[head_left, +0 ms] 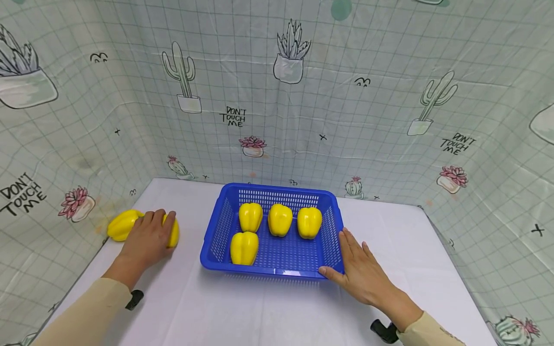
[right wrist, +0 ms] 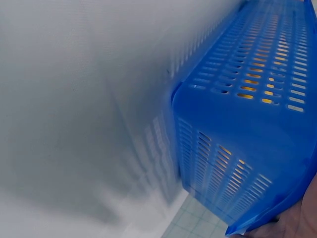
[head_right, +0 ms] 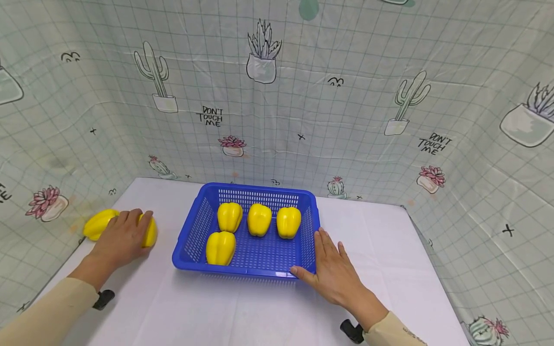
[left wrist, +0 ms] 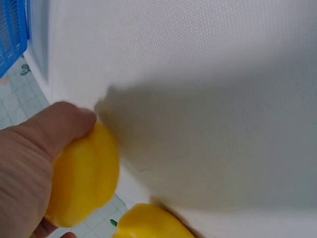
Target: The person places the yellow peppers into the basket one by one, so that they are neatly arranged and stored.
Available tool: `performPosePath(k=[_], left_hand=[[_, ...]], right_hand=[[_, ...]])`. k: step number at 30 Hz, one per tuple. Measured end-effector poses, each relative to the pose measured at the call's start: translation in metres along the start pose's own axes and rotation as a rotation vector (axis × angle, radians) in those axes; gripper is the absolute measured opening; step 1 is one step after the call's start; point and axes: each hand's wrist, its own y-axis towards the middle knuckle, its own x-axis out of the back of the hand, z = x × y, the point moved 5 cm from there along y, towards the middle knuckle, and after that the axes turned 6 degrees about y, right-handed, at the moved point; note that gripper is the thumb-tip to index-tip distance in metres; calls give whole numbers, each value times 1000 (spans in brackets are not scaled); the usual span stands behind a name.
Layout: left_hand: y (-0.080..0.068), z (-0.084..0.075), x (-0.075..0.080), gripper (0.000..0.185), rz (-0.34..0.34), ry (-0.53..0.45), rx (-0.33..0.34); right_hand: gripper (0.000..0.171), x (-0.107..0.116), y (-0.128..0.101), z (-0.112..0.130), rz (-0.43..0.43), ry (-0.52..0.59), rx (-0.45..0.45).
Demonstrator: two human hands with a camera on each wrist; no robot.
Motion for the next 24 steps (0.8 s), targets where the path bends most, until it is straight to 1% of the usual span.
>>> performPosePath(k=[6, 9, 15, 20, 24], left_hand=[[2, 2, 2, 91, -38, 20, 0], [2, 2, 3, 92, -56, 17, -13], [3, 2, 6, 94, -65, 19, -34], [4, 4, 11, 95, -79, 4, -18], [6, 4, 19, 96, -103, 18, -5]], right_hand=[[108, 0, 0, -1, -2, 3, -1], [109, -1, 1, -2, 0, 7, -2], [110, -4, 1, -3, 4, 15, -4], [110, -4, 1, -3, 1, 20, -3], [110, -4, 0, -3, 7, 21, -8]])
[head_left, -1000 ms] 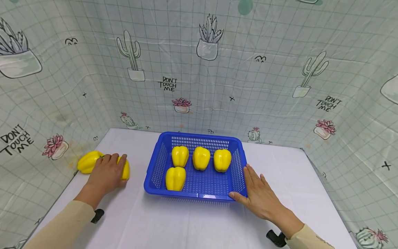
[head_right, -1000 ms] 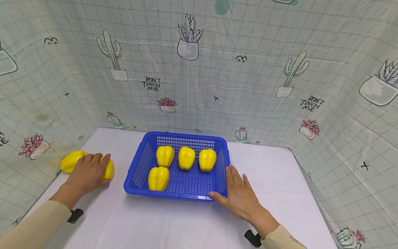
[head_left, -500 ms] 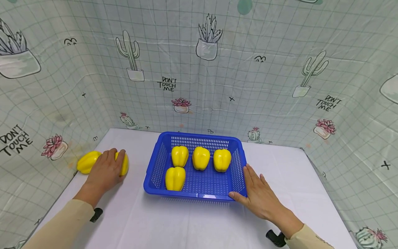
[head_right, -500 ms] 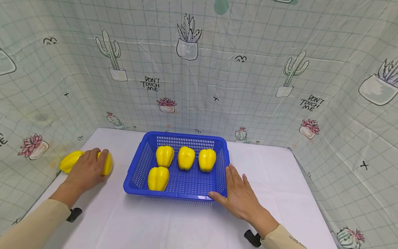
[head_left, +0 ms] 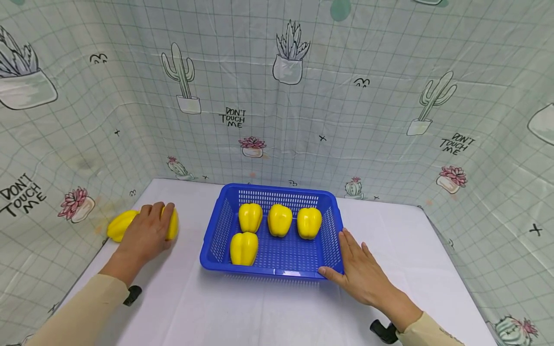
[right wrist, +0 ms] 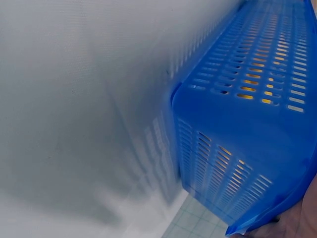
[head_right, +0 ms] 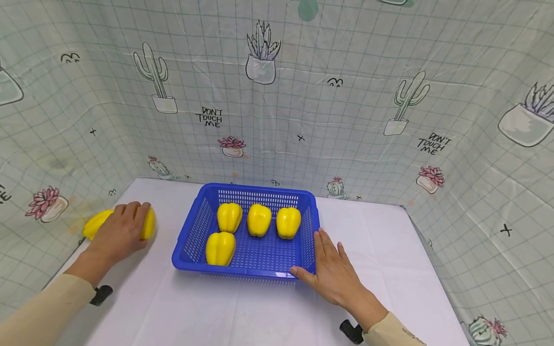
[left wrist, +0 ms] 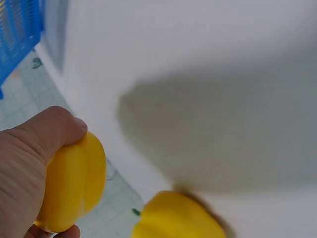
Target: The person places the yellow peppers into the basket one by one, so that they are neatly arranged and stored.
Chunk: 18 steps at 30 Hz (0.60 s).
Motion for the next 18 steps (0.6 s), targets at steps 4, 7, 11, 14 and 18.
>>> performPosePath(k=[4, 7, 11, 14, 18], left_hand=[[4, -1, 13, 98, -45, -6, -9], [8, -4, 25, 100, -77, -28, -25], [16, -10, 43, 98, -78, -48, -54], [23, -17, 59, 94, -60, -54, -77], [31, -28, 81, 93, -40, -71, -90]], right_hand=[[110, 0, 0, 0, 0, 0, -3], [110, 0, 0, 0, -1, 1, -4], [110, 1, 1, 0, -3, 1, -2], [110, 0, 1, -1, -1, 0, -3], [111, 0, 1, 0, 6, 3, -7]])
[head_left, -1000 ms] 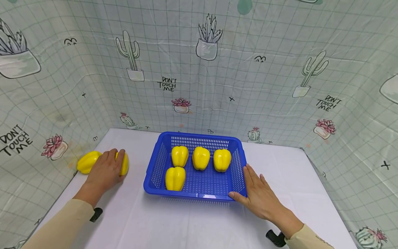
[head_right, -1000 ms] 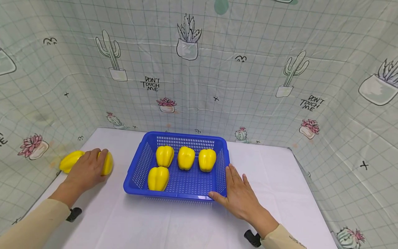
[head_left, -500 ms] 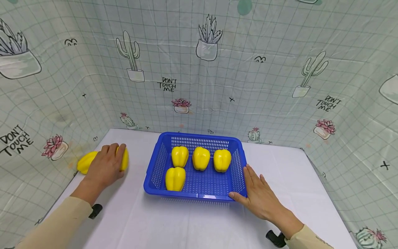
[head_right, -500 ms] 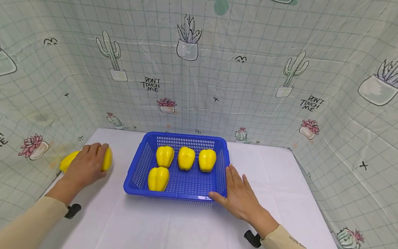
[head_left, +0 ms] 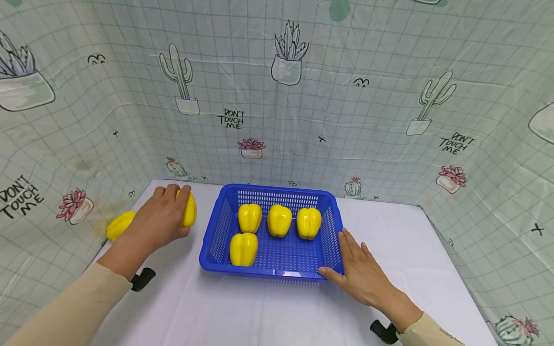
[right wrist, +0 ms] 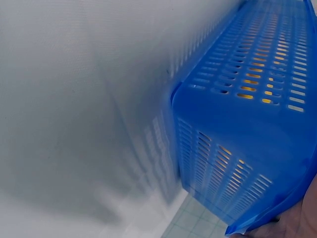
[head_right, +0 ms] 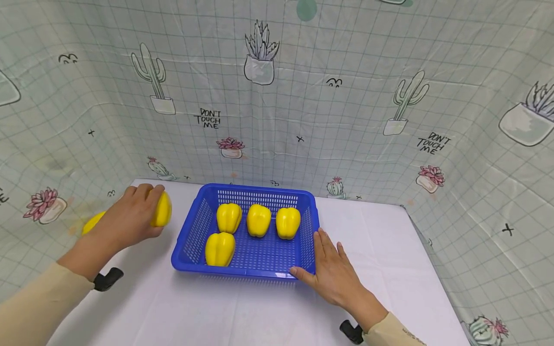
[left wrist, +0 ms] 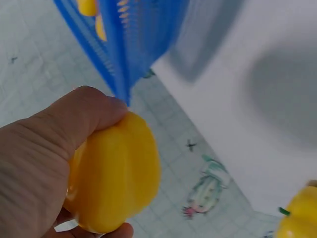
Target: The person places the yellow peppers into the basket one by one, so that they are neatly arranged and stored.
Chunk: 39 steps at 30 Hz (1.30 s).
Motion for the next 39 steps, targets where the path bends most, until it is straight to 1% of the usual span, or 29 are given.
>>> performPosePath(k=[2, 5, 10, 14, 20, 23, 27, 32, 39], left_hand=[[4, -7, 8, 94, 17, -15, 2], [11, -20, 15, 98, 48, -26, 5], [18, -42, 19, 103, 77, -25, -17], [24, -60, 21, 105, 88, -19, -60], [33, -89, 20, 103, 103, 14, -155], [36, -102, 20, 102, 121, 10, -192], [41, -118, 17, 99, 163, -6, -216], [47, -137, 10, 100, 211, -5, -243], [53, -162, 1, 101, 227, 5, -284]], right_hand=[[111, 0, 0, 0, -3, 0, 2], [110, -1, 0, 0, -5, 4, 0], [110, -1, -1, 0, -4, 1, -4], [110, 0, -2, 0, -7, -3, -2], [109, 1, -4, -1, -17, -10, 13], [108, 0, -5, -2, -23, -15, 20], [108, 0, -4, -3, -29, -17, 31], [107, 1, -4, -3, -35, -21, 40], [107, 2, -4, -3, -33, -17, 39]])
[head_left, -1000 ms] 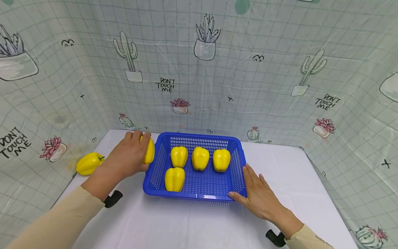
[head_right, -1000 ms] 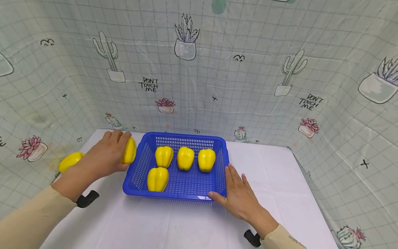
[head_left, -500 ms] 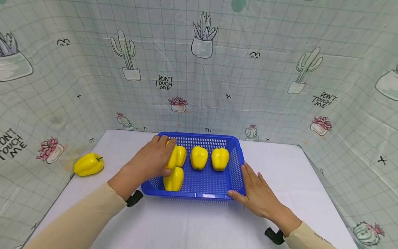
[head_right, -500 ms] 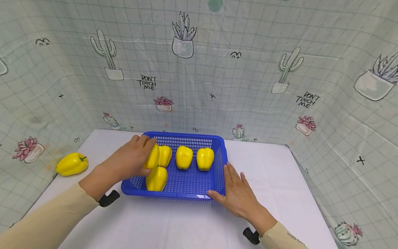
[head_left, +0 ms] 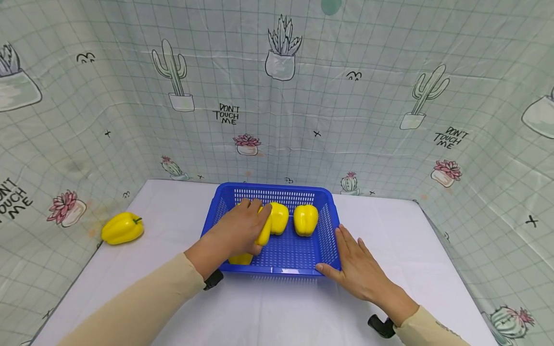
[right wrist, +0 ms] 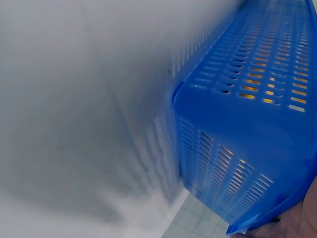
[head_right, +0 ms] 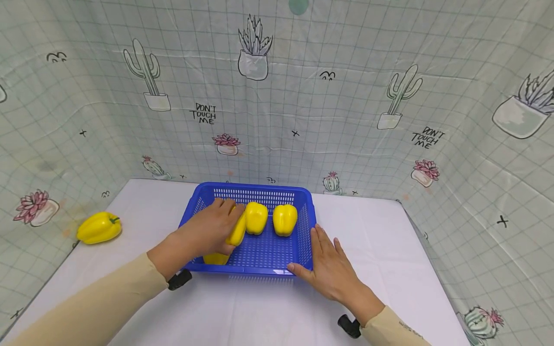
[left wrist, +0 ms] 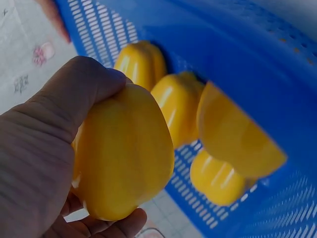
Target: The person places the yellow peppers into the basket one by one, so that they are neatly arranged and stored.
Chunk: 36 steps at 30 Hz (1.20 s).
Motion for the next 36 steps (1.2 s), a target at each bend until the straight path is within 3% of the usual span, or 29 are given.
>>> performPosePath(k=[17, 36], left_hand=[[17, -32, -20, 99, 35, -17, -46], [22, -41, -37, 95, 46, 29, -47]], right_hand=[[107, 2, -1, 0, -4, -23, 16], [107, 1, 0, 0, 3, -24, 17]])
